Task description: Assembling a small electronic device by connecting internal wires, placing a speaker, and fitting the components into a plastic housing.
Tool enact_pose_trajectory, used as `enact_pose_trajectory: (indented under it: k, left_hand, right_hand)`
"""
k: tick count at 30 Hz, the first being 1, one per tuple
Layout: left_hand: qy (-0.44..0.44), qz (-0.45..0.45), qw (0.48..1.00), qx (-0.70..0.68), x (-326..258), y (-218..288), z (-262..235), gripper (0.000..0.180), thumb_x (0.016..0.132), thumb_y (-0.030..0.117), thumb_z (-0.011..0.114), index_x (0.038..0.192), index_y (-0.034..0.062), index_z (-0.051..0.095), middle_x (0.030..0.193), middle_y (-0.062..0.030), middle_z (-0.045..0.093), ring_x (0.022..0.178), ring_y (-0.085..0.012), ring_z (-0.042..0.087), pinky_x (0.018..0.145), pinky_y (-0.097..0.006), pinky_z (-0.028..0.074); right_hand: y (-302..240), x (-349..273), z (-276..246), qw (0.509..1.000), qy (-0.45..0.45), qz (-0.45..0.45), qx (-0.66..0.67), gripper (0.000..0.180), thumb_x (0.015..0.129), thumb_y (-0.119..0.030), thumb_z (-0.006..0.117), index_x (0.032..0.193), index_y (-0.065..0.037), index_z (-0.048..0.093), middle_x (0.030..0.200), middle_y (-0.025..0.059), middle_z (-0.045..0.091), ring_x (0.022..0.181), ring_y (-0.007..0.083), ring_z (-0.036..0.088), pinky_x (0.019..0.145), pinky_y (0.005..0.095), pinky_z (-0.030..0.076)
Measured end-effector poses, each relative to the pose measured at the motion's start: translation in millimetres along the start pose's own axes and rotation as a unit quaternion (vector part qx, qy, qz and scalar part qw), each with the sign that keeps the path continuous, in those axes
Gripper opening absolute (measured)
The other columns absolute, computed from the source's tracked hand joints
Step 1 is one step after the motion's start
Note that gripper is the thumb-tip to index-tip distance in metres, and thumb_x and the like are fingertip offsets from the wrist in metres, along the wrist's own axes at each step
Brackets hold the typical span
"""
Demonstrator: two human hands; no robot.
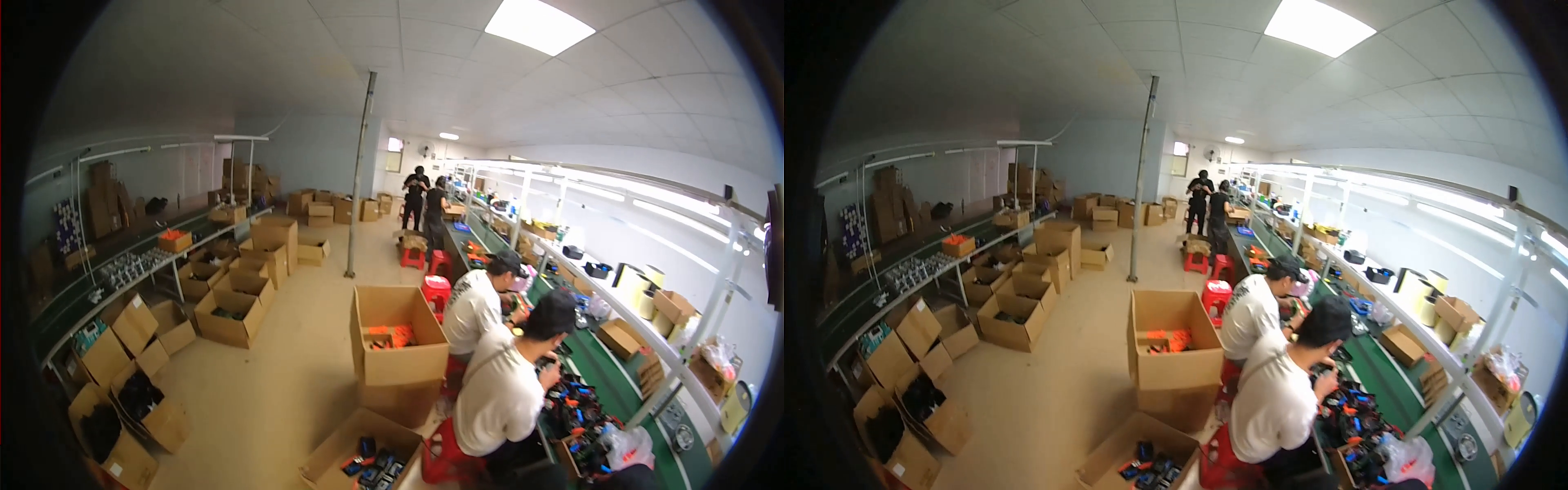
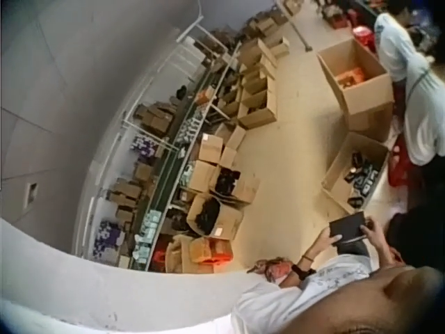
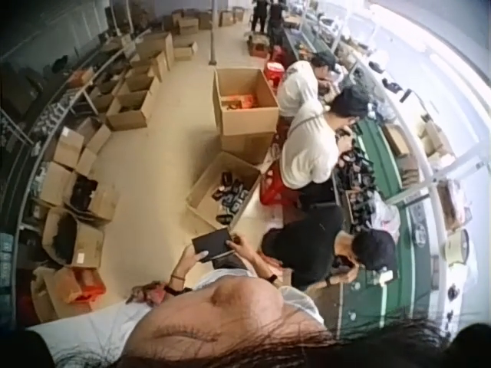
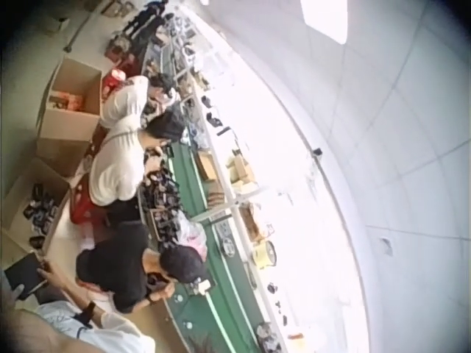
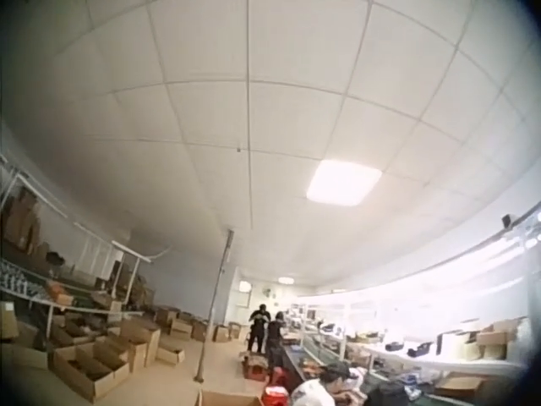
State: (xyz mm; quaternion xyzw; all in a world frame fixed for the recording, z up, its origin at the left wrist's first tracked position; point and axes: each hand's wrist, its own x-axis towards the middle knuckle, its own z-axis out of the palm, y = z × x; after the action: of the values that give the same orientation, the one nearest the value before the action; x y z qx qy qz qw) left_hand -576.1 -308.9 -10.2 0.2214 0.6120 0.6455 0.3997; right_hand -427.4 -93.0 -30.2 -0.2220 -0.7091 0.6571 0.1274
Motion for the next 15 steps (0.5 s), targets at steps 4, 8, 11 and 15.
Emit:
enact_pose_trajectory:
  k: [4, 8, 11, 15]
  left_hand:
    - [0.062, 0.035, 0.997, 0.023, 62, 51, -67, 0.047, 0.092, 0.002, 0.075, 0.136, -0.0057, 0.059, 0.128, -0.01, 0.068, 0.119, -0.0199, 0.062, 0.108, -0.036, 0.048]
    - [0.128, 0.046, 0.986, -0.098, 117, 116, -121, 0.046, 0.097, 0.004, 0.071, 0.14, -0.0051, 0.056, 0.133, -0.0108, 0.067, 0.121, -0.0226, 0.063, 0.108, -0.037, 0.049]
    - [0.198, 0.096, 0.968, -0.119, 163, 149, -170, 0.05, 0.1, 0.007, 0.069, 0.146, -0.0026, 0.051, 0.138, -0.0113, 0.064, 0.126, -0.0231, 0.061, 0.111, -0.038, 0.048]
    - [0.3, 0.095, 0.947, -0.069, 243, 161, -249, 0.066, 0.093, 0.009, 0.08, 0.146, -0.0078, 0.043, 0.138, -0.0175, 0.061, 0.127, -0.0222, 0.059, 0.108, -0.034, 0.048]
  right_hand:
    - [-40, 116, 36, 0.998, -0.064, 0.0, -0.027, 0.046, 0.097, -0.014, 0.076, 0.136, 0.001, 0.056, 0.12, 0.0145, 0.069, 0.106, 0.0202, 0.067, 0.087, 0.0352, 0.057]
    - [-82, 218, 77, 0.991, -0.115, -0.036, 0.065, 0.062, 0.093, -0.017, 0.082, 0.143, 0.001, 0.05, 0.132, 0.017, 0.064, 0.112, 0.0274, 0.066, 0.093, 0.0387, 0.056]
    - [-124, 292, 99, 0.99, -0.137, -0.022, -0.036, 0.07, 0.096, -0.023, 0.079, 0.152, -0.005, 0.041, 0.141, 0.0158, 0.058, 0.13, 0.0261, 0.059, 0.102, 0.0427, 0.054]
    - [-169, 392, 138, 0.98, -0.17, 0.062, 0.088, 0.07, 0.087, 0.001, 0.083, 0.143, -0.005, 0.042, 0.093, -0.0001, 0.066, 0.068, 0.0075, 0.06, 0.054, 0.0261, 0.047]
